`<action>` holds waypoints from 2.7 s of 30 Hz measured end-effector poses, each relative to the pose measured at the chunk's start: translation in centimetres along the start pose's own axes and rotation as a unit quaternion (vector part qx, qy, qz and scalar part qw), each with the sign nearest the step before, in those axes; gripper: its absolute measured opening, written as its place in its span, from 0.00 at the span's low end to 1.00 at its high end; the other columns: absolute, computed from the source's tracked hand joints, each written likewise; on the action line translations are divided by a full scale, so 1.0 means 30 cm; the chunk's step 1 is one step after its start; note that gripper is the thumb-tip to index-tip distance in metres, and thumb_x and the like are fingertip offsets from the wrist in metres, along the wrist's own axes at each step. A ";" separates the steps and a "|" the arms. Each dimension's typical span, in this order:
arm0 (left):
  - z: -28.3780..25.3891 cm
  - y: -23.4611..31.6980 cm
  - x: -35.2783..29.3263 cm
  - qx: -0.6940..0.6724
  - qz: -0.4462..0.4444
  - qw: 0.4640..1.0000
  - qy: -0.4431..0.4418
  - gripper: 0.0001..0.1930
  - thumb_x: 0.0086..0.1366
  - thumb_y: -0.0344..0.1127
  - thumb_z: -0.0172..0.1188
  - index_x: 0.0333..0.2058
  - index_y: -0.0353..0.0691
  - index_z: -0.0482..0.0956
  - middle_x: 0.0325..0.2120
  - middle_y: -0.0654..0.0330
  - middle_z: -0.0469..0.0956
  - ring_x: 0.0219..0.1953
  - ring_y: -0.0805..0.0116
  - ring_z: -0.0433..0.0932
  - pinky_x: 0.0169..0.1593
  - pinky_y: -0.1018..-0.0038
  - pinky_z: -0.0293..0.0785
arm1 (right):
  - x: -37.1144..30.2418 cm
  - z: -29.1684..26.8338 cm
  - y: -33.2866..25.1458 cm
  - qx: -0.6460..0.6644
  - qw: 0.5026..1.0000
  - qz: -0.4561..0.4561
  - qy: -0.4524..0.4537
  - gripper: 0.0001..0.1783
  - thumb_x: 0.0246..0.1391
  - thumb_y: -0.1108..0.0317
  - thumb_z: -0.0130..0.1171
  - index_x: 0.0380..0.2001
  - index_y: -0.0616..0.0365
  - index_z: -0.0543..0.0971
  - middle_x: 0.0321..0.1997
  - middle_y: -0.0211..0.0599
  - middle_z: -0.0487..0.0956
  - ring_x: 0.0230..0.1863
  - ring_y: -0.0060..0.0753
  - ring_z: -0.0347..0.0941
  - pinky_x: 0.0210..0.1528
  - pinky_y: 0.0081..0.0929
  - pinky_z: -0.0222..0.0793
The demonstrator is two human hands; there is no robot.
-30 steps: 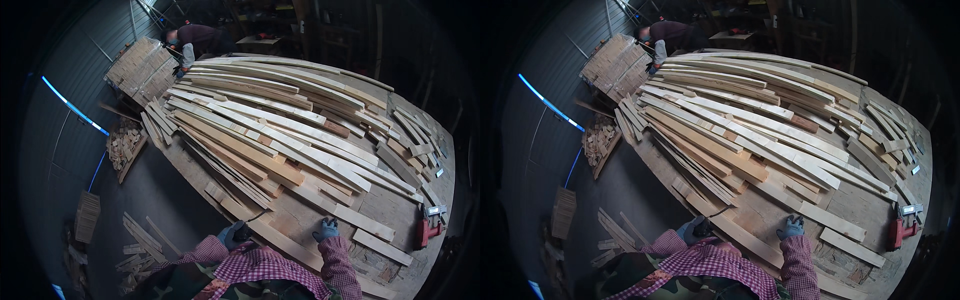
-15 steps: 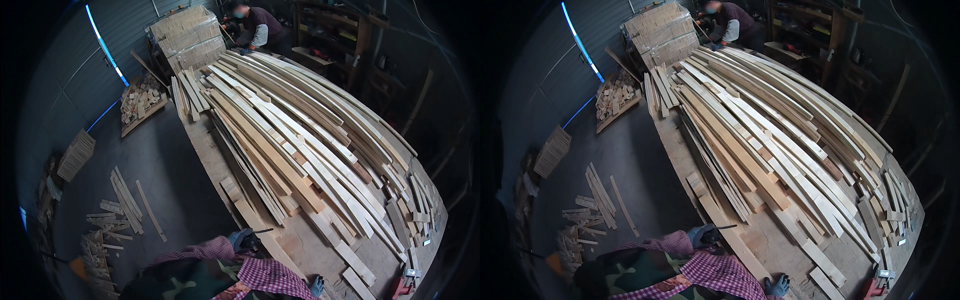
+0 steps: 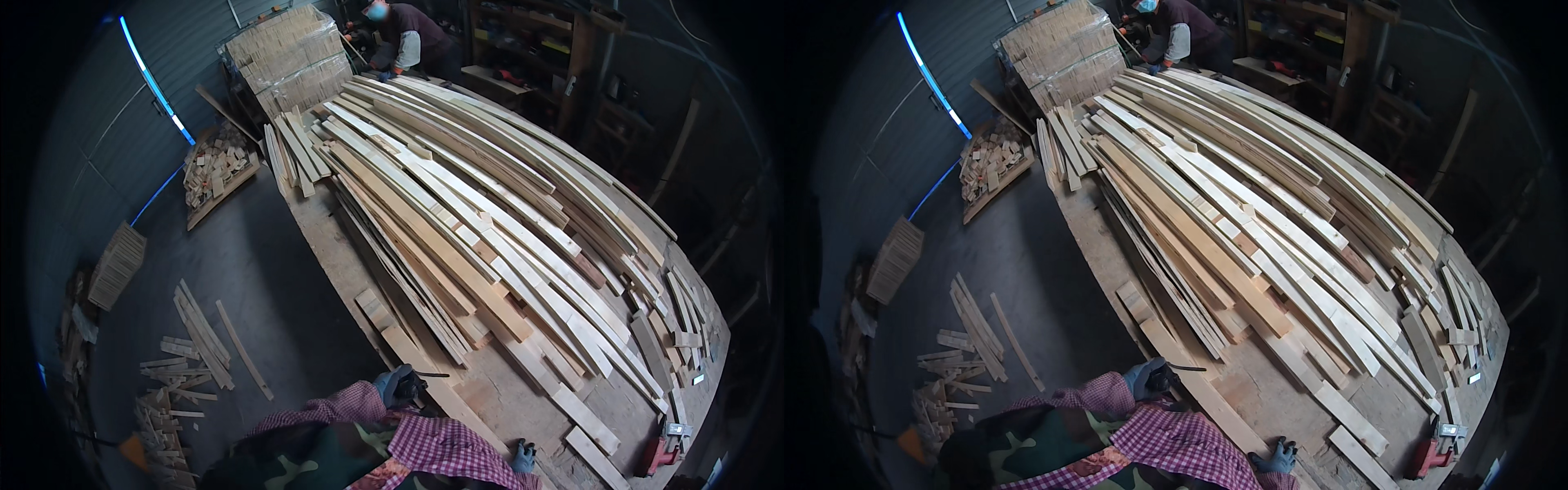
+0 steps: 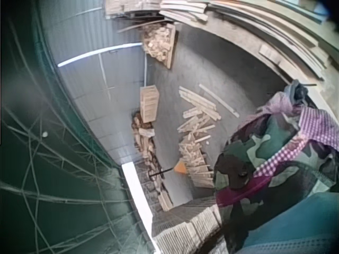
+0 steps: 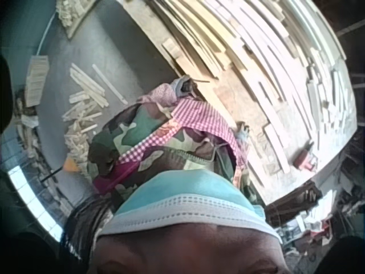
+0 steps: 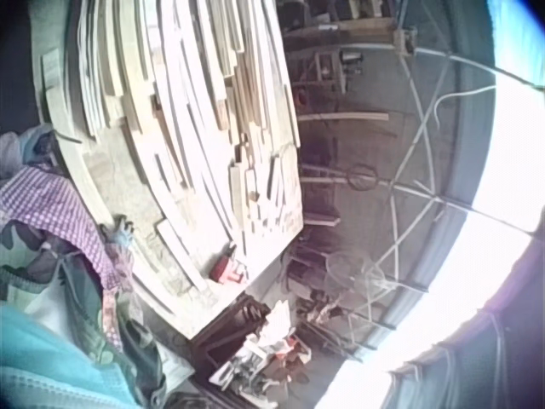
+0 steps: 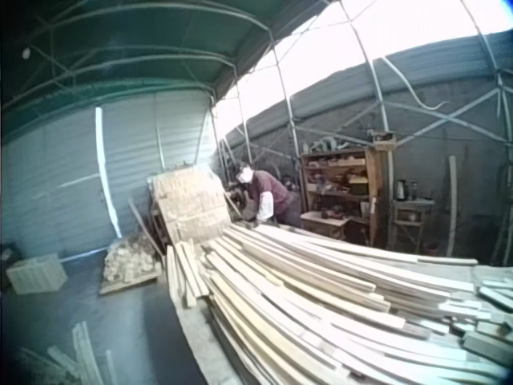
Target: The person uses a red nail gun to fasten wooden planks together on a workbench. They repeatedly measure planks with a tape measure, align them, and drive nails to join them. A coworker is visible in the background handling additional planks.
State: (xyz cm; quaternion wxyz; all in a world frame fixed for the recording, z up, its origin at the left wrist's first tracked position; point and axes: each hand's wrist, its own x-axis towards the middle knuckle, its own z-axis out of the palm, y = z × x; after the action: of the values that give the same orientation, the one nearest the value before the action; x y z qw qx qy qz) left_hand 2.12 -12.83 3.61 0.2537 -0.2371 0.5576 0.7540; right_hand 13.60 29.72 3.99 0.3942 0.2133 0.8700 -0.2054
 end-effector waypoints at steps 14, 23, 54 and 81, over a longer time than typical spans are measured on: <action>0.186 0.186 0.008 -0.142 -0.162 0.977 -0.003 0.19 0.59 0.55 0.58 0.34 0.44 0.77 0.29 0.62 0.78 0.31 0.67 0.78 0.33 0.69 0.74 | 0.131 0.274 0.234 -0.152 0.965 -0.117 0.176 0.57 0.35 0.47 0.66 0.67 0.42 0.47 0.69 0.46 0.54 0.67 0.54 0.51 0.63 0.48 0.51; 0.087 0.094 0.040 -0.259 -0.156 0.952 0.053 0.18 0.59 0.53 0.58 0.34 0.43 0.75 0.27 0.59 0.77 0.26 0.62 0.77 0.31 0.64 0.78 | 0.009 0.035 -0.019 -0.176 0.984 -0.024 0.002 0.52 0.29 0.38 0.68 0.60 0.43 0.62 0.55 0.44 0.68 0.56 0.47 0.65 0.55 0.45 0.64; -0.168 -0.147 -0.271 -0.346 -0.181 0.893 0.223 0.20 0.63 0.52 0.54 0.38 0.38 0.74 0.30 0.57 0.75 0.34 0.62 0.74 0.40 0.64 0.74 | 0.251 0.043 -0.876 -0.174 0.966 -0.178 0.074 0.40 0.42 0.41 0.64 0.55 0.51 0.67 0.54 0.44 0.68 0.55 0.46 0.63 0.55 0.43 0.62; -0.099 0.095 0.321 -0.250 0.070 0.943 0.206 0.11 0.66 0.39 0.54 0.43 0.41 0.76 0.29 0.67 0.77 0.28 0.78 0.74 0.32 0.80 0.69 | 0.383 0.093 -0.871 -0.046 0.995 -0.082 0.038 0.38 0.34 0.51 0.73 0.48 0.58 0.72 0.48 0.47 0.76 0.50 0.45 0.72 0.52 0.37 0.68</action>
State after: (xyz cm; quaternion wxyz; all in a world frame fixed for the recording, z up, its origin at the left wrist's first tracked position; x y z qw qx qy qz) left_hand -6.82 -15.26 -1.28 0.0125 -0.4032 0.4060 0.8200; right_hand -5.54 9.12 -1.63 0.3523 0.1305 0.9073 -0.1888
